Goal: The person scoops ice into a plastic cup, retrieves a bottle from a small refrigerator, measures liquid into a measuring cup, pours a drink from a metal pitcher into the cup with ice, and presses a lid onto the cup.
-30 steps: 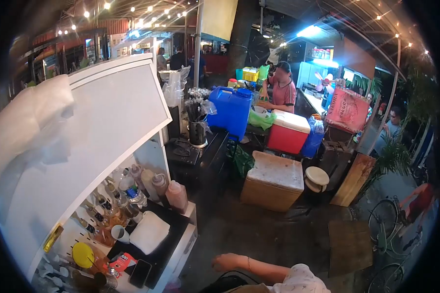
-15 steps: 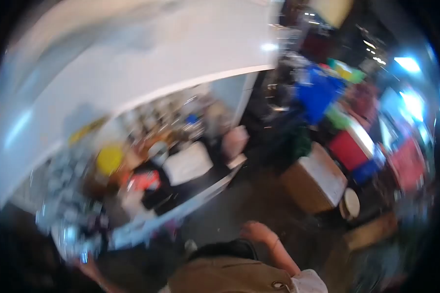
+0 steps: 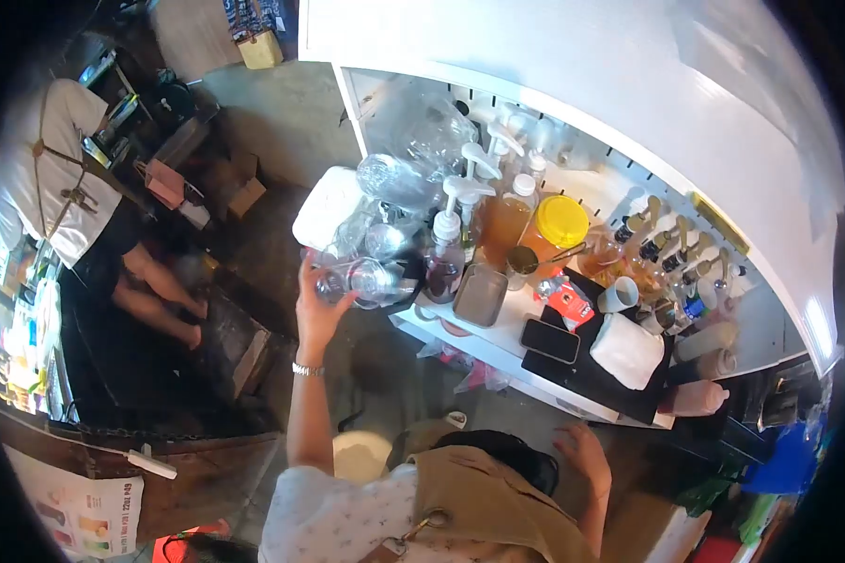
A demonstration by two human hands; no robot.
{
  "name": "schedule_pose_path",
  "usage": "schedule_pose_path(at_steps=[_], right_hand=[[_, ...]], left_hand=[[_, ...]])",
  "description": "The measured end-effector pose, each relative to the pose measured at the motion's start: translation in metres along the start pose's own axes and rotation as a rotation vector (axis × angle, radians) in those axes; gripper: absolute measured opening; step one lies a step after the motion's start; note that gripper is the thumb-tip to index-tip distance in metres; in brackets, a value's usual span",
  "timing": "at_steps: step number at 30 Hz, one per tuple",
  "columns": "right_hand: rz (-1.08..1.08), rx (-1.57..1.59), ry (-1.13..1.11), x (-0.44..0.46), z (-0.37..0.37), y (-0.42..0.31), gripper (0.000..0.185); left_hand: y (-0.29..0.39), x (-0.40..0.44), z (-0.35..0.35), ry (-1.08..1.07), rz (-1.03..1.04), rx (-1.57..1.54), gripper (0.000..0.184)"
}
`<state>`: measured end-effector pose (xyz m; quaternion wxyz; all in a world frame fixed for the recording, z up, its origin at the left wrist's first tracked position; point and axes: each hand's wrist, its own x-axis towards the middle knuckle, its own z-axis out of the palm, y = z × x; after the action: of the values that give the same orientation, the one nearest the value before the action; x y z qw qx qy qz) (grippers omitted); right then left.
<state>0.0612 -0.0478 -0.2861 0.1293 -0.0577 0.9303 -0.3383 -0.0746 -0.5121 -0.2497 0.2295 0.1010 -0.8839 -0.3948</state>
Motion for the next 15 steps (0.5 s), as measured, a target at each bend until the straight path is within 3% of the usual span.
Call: schedule_pose_path(at_steps=[2,7,10,13,14,15], right_hand=[[0.003,-0.018,-0.021,0.013,-0.001,-0.016,0.025],[0.038,0.015,-0.095,0.030,0.004,-0.016,0.026],[-0.118,-0.061,-0.040,0.041,-0.002,-0.022,0.030],[-0.191,0.037,-0.139,0.058,-0.015,-0.047,0.044],[-0.267,0.103,-0.103,0.062,-0.014,-0.053,0.049],[-0.351,0.166,-0.063,0.067,-0.011,-0.059,0.054]], left_hand=[[-0.005,-0.002,-0.004,0.113,0.060,-0.107,0.086],[-0.018,-0.011,-0.007,0.007,0.080,-0.045,0.071],[-0.025,-0.024,-0.022,0.030,0.047,0.013,0.060],[-0.004,-0.053,-0.031,0.053,-0.113,-0.301,0.063],[0.010,-0.060,-0.026,0.003,-0.098,-0.651,0.069],[0.018,-0.065,-0.019,0.007,-0.051,-0.686,0.070]])
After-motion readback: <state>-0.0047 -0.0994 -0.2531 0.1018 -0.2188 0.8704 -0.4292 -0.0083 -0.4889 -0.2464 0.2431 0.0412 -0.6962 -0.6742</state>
